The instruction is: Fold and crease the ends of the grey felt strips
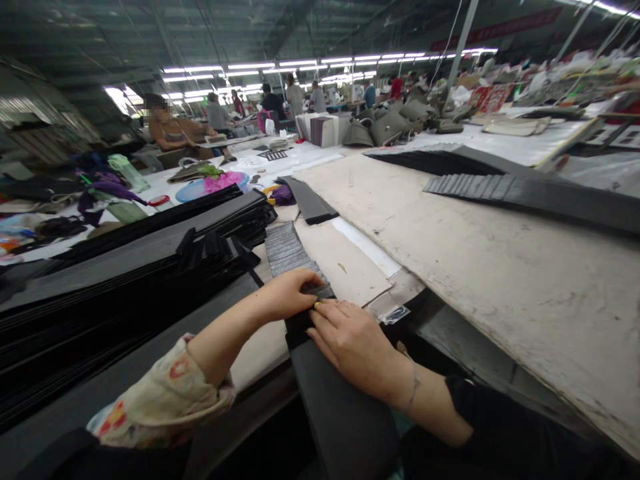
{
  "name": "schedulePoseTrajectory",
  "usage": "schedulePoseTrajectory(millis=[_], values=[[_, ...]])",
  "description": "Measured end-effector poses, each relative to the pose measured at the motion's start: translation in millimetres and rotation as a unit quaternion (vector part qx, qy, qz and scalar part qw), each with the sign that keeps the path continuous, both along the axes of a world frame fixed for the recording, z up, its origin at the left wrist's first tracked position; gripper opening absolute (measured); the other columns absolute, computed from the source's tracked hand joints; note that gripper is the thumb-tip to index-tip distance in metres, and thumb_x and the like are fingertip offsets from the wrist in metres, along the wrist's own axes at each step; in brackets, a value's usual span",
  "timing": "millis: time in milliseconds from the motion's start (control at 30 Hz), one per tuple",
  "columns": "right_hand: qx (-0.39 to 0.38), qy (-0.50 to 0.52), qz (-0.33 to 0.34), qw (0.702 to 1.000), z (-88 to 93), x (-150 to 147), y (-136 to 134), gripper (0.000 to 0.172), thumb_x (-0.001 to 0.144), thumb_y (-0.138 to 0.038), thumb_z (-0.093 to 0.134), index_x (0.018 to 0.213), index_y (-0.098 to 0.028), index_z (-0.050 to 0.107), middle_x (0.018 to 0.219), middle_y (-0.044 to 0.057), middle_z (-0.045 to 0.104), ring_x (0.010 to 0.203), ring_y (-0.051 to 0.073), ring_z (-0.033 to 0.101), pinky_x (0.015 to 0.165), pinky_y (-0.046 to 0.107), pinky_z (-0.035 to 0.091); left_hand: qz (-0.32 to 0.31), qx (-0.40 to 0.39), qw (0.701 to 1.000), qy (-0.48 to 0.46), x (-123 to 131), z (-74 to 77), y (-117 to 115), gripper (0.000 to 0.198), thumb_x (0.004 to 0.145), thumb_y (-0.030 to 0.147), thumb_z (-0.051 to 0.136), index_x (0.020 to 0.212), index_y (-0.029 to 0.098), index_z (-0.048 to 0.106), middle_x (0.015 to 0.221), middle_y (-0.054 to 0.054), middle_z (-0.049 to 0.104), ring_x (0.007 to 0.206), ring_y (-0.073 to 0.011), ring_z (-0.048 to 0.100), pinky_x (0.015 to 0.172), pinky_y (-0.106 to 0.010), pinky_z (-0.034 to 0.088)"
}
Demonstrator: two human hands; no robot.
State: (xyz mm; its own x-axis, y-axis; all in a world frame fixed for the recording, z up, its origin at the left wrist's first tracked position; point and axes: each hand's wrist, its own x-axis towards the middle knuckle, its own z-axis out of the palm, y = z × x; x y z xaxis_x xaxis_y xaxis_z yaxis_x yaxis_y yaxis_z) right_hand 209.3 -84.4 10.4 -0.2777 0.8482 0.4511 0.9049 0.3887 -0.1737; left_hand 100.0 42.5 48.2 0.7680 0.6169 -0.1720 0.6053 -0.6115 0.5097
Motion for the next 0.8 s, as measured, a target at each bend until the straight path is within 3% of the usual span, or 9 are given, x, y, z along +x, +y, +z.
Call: schedulePoseTrajectory(millis=[233, 467, 700, 800], values=[[0.02, 0.016, 0.002, 1.0, -3.9, 1, 0, 0.027, 0.09, -0.025, 0.035, 0.098, -0.011, 0.056, 0.096, 0.011, 0.059, 0.1, 0.02, 0.051, 0.09, 0.035, 0.039, -0.046, 0.109, 0.993, -0.019, 0, -1.9, -11, 0.028, 0.071, 0.01, 0.047, 0.094, 0.016, 0.062, 0.092, -0.004, 0.061, 0.088, -0.0164, 0.056, 0.083, -0.028, 0.044], [0.043, 0.027, 0.005, 0.999, -3.8, 0, 0, 0.027, 0.09, -0.024, 0.035, 0.098, -0.012, 0.057, 0.094, 0.009, 0.06, 0.1, 0.018, 0.052, 0.098, 0.035, 0.033, -0.09, 0.184, 0.979, 0.013, 0, -0.2, -21, 0.029, 0.079, 0.009, 0.04, 0.095, 0.016, 0.062, 0.087, -0.006, 0.058, 0.083, -0.0162, 0.055, 0.078, -0.028, 0.045], [0.023, 0.057, 0.007, 0.998, -3.2, 4, -1, 0.022, 0.088, -0.026, 0.04, 0.097, -0.013, 0.056, 0.093, 0.007, 0.06, 0.097, 0.017, 0.052, 0.099, 0.035, 0.032, -0.119, 0.204, 0.971, 0.032, -3, -4.2, -28, 0.027, 0.078, 0.007, 0.041, 0.095, 0.016, 0.06, 0.084, -0.004, 0.055, 0.082, -0.017, 0.051, 0.079, -0.03, 0.043], [0.023, 0.095, -0.036, 0.995, -4.1, 13, 3, 0.025, 0.084, -0.033, 0.048, 0.098, -0.014, 0.053, 0.092, 0.008, 0.06, 0.093, 0.02, 0.053, 0.095, 0.04, 0.036, -0.12, 0.195, 0.973, 0.034, -7, -4.6, -30, 0.026, 0.078, 0.008, 0.042, 0.095, 0.017, 0.06, 0.084, -0.004, 0.053, 0.082, -0.017, 0.05, 0.079, -0.03, 0.042]])
